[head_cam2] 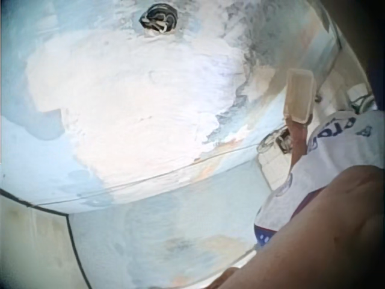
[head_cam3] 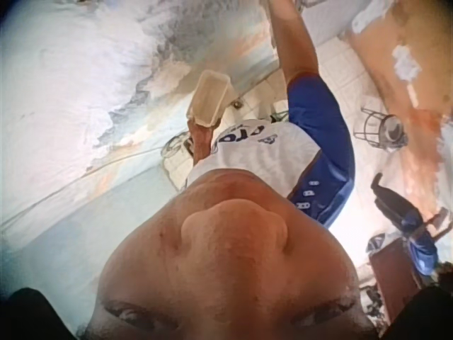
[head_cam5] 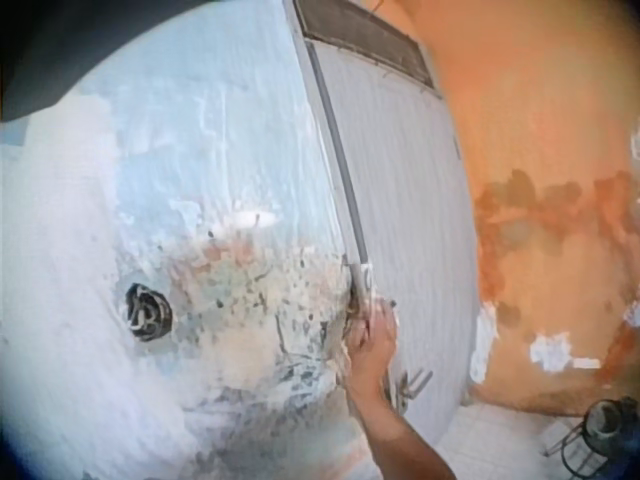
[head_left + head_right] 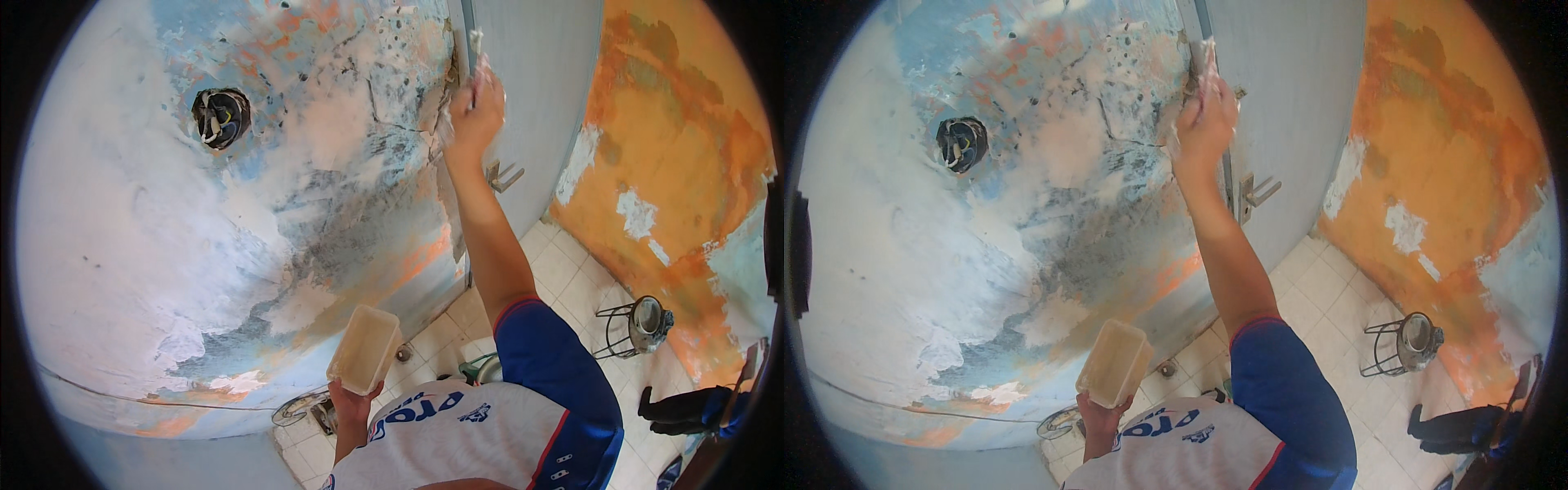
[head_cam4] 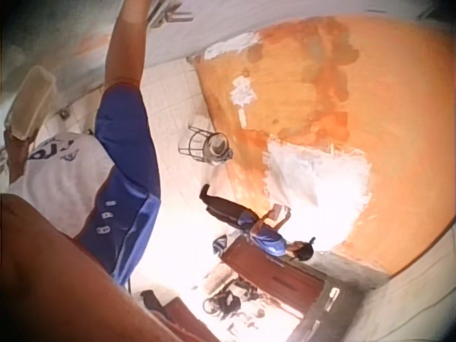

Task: The person applies plaster to a wall with a spatula, gathering the material from a small plastic container.

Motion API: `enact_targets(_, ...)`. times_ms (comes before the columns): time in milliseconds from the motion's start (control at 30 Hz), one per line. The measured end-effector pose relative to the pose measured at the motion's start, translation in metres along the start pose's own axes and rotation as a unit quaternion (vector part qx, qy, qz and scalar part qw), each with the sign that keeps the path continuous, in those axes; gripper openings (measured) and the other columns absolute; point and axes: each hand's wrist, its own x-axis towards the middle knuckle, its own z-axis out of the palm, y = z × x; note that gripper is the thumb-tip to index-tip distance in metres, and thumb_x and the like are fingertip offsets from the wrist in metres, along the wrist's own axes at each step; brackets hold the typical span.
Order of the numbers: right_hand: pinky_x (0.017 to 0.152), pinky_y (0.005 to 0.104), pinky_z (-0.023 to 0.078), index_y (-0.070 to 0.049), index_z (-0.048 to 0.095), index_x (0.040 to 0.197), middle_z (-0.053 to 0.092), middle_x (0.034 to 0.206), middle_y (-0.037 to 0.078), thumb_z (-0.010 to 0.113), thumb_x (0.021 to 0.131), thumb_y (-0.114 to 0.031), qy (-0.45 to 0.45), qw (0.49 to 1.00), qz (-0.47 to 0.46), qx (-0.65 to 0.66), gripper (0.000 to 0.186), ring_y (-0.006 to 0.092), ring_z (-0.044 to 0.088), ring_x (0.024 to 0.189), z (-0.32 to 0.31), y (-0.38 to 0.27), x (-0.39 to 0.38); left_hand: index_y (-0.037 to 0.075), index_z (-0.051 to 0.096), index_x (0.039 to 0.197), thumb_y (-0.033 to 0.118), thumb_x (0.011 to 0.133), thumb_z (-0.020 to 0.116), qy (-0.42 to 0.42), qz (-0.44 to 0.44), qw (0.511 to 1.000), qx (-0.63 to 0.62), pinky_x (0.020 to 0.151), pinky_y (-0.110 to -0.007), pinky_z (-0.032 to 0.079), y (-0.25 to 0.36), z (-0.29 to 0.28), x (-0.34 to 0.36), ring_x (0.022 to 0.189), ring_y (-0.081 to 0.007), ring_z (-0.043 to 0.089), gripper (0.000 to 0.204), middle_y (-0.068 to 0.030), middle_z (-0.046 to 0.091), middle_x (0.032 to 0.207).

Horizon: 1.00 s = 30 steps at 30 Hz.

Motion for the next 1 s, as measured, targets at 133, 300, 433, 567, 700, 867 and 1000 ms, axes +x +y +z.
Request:
enact_targets(133, 0.093, 0.0418, 0.048, -0.004, 0.065, 0.13, 0.067, 0.119, 0.013, 0.06, 0.086, 0.002, -0.003, 0.998, -0.03, -0.047, 0.044, 0.0345, 0.058, 0.109, 0.036, 0.002, 0.015, 0.019, 0.045, 0.144, 0.049, 0.091, 0.05, -0.016, 0.006, 1.0, -0.001, 0.086, -0.059, 0.054, -0.003, -0.011, 0.004, 0.127, -0.0359, 0.055, 0.061, -0.0075, 0.053, 0.145)
enact_targets(300, 0.096, 0.0438, 0.047, -0.005, 0.065, 0.13, 0.063, 0.126, 0.018, 0.061, 0.085, 0.001, -0.069, 0.992, -0.044, -0.095, 0.046, 0.0375, 0.058, 0.112, 0.056, -0.001, -0.006, 0.018, 0.047, 0.143, 0.05, 0.091, 0.049, 0.016, 0.013, 1.0, 0.024, 0.084, -0.058, 0.054, -0.002, -0.012, -0.001, 0.124, -0.0351, 0.057, 0.06, -0.0073, 0.055, 0.142)
enact_targets(433, 0.099, 0.0453, 0.047, -0.004, 0.065, 0.129, 0.059, 0.131, 0.022, 0.061, 0.084, 0.003, -0.113, 0.987, -0.066, -0.096, 0.046, 0.0402, 0.057, 0.115, 0.041, -0.007, -0.027, 0.017, 0.048, 0.142, 0.049, 0.093, 0.048, 0.013, -0.001, 1.0, 0.028, 0.081, -0.056, 0.056, 0.0, -0.015, 0.006, 0.121, -0.0352, 0.059, 0.058, -0.008, 0.057, 0.14)
enact_targets(567, 0.096, 0.0398, 0.048, -0.003, 0.065, 0.13, 0.061, 0.127, 0.02, 0.061, 0.084, 0.004, -0.142, 0.987, -0.073, -0.023, 0.046, 0.0344, 0.059, 0.112, 0.008, -0.027, -0.038, 0.017, 0.048, 0.141, 0.048, 0.095, 0.047, 0.024, -0.018, 0.999, 0.027, 0.08, -0.055, 0.057, 0.0, -0.02, 0.011, 0.119, -0.0354, 0.061, 0.056, -0.0087, 0.057, 0.139)
enact_targets(700, 0.075, 0.0332, 0.051, 0.0, 0.067, 0.121, 0.066, 0.095, 0.016, 0.059, 0.087, 0.003, -0.068, 0.998, 0.0, 0.015, 0.036, 0.0252, 0.061, 0.08, -0.01, -0.031, 0.013, 0.016, 0.048, 0.141, 0.048, 0.095, 0.049, 0.013, -0.003, 0.999, 0.031, 0.081, -0.056, 0.057, 0.004, -0.013, 0.006, 0.119, -0.0355, 0.061, 0.056, -0.0089, 0.057, 0.139)
enact_targets(867, 0.08, 0.0394, 0.053, -0.002, 0.069, 0.114, 0.07, 0.095, 0.021, 0.053, 0.086, -0.004, -0.066, 0.994, 0.082, -0.001, 0.033, 0.0364, 0.068, 0.086, 0.014, 0.01, 0.076, 0.015, 0.047, 0.142, 0.047, 0.094, 0.05, 0.01, 0.003, 0.999, 0.034, 0.082, -0.057, 0.056, 0.005, -0.022, 0.005, 0.12, -0.0359, 0.06, 0.057, -0.0093, 0.057, 0.139)
enact_targets(1000, 0.076, 0.0394, 0.053, -0.001, 0.069, 0.112, 0.069, 0.084, 0.022, 0.054, 0.084, -0.007, -0.089, 0.993, 0.078, -0.003, 0.033, 0.037, 0.068, 0.077, 0.002, 0.018, 0.089, 0.015, 0.046, 0.142, 0.045, 0.093, 0.049, 0.032, 0.009, 0.999, 0.023, 0.083, -0.059, 0.055, 0.006, -0.028, 0.001, 0.122, -0.0367, 0.059, 0.057, -0.0098, 0.056, 0.14)
